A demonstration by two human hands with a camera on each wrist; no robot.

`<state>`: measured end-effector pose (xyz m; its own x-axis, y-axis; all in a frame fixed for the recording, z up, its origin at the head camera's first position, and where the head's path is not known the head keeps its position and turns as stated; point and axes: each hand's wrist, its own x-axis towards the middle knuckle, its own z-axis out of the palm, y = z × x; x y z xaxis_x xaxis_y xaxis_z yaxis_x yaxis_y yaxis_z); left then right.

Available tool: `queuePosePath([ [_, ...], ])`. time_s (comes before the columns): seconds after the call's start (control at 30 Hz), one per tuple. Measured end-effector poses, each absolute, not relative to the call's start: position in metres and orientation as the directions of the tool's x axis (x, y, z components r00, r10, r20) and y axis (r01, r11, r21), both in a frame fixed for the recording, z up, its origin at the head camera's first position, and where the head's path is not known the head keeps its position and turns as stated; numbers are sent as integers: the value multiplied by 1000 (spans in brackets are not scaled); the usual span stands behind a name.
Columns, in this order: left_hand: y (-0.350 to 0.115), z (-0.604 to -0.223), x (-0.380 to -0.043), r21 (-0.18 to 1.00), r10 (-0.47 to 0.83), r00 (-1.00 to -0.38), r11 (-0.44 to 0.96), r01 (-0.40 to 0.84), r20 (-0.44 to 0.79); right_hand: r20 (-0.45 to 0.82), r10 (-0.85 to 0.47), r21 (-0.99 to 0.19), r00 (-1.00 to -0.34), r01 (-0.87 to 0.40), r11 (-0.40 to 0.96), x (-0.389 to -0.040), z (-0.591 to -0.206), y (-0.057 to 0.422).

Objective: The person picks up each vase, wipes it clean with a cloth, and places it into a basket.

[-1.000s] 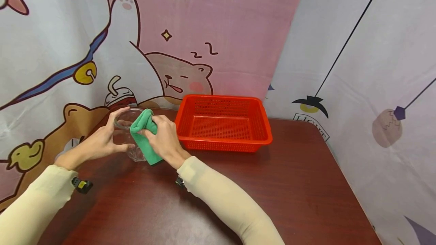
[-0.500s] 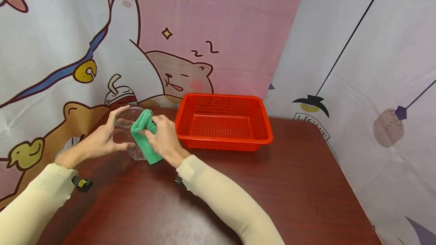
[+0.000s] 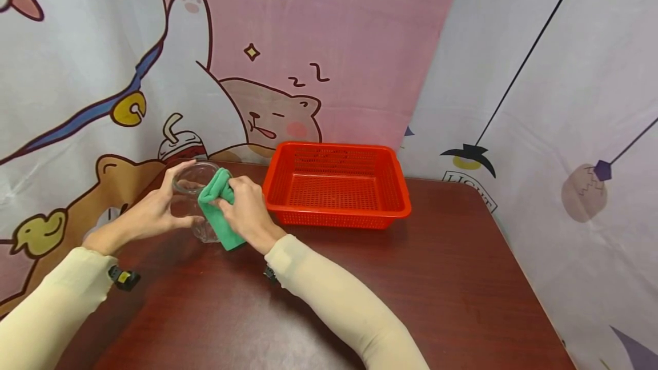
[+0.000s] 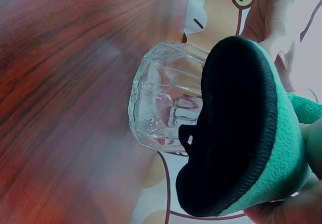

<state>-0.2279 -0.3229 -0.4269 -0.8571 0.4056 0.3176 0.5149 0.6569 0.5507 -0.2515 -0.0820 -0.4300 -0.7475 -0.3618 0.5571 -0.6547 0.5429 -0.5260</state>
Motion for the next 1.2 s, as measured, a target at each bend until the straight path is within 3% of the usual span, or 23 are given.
queuePosePath([
  [0.43, -323, -426, -228, 565, 403, -854, 641, 519, 328, 458, -439, -477, -772, -631, 612, -248, -432, -82],
  [1.2, -322, -428, -229, 572, 401, -861, 644, 507, 311, 384, -550, -285, -742, -662, 693, -243, -462, -74],
])
